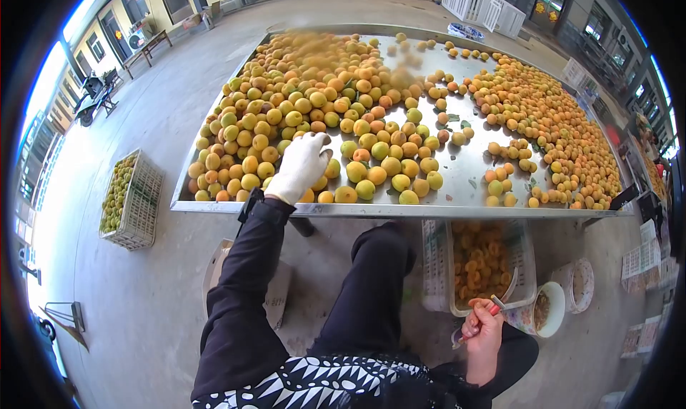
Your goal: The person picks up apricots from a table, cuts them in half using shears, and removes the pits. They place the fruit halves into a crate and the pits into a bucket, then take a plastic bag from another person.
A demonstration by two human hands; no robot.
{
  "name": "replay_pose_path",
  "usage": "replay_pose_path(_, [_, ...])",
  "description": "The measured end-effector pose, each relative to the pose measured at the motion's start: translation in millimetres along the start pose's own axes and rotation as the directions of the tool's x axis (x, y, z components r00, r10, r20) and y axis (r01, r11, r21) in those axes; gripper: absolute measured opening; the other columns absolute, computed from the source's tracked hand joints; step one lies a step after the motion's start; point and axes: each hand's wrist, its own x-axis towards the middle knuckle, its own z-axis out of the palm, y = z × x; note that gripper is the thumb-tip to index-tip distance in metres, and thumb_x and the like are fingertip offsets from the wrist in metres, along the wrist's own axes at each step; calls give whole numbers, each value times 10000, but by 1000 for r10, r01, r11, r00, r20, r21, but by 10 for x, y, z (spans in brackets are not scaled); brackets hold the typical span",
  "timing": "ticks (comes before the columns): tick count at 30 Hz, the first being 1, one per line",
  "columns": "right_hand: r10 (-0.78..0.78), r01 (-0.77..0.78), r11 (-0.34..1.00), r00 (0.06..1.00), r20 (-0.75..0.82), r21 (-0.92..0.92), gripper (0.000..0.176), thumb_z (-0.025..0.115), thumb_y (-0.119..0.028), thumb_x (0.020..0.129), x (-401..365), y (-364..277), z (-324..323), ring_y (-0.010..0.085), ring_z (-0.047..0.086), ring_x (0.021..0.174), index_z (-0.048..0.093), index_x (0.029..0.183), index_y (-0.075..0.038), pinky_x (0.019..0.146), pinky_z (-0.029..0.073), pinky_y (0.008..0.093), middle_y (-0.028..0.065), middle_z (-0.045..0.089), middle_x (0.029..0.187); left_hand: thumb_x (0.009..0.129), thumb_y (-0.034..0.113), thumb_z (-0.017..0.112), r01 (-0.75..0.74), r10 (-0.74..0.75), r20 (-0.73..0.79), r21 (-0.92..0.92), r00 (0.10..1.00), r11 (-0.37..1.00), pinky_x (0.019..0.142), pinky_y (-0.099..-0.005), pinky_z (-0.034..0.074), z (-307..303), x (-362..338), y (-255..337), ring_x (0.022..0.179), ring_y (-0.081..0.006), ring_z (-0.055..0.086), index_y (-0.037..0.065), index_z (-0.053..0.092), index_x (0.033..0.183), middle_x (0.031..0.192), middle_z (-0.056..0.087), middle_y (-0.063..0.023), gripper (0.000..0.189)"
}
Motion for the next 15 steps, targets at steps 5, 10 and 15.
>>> replay_pose_path(5, [62,-63,998,996,-71,-11,77,606,-75,900,108,52,39,77,364,382,595,912,0,365,289,227,20,470,537,852,228,595,96,-82,-87,170,993,981,843,-455,508,258,889,-438,975,-364,626,62,608,1081,1031,643,-195,283])
replay_pose_path(10, [121,-124,992,984,-133,-19,56,635,-57,861,244,59,-46,72,375,386,616,891,-14,366,283,223,18,497,560,798,168,579,-80,147,-290,230,946,970,817,-472,508,700,1786,-861,925,-383,635,29,652,955,952,666,-213,221])
replay_pose_path(15, [74,-95,992,973,-216,-86,106,647,-137,869,340,78,-171,43,356,394,599,874,-43,356,250,212,-4,509,595,950,315,485,-134,183,-113,342,977,930,1024,-415,428,1470,2750,-1817,1178,-336,559,3,497,1329,1294,559,-232,491])
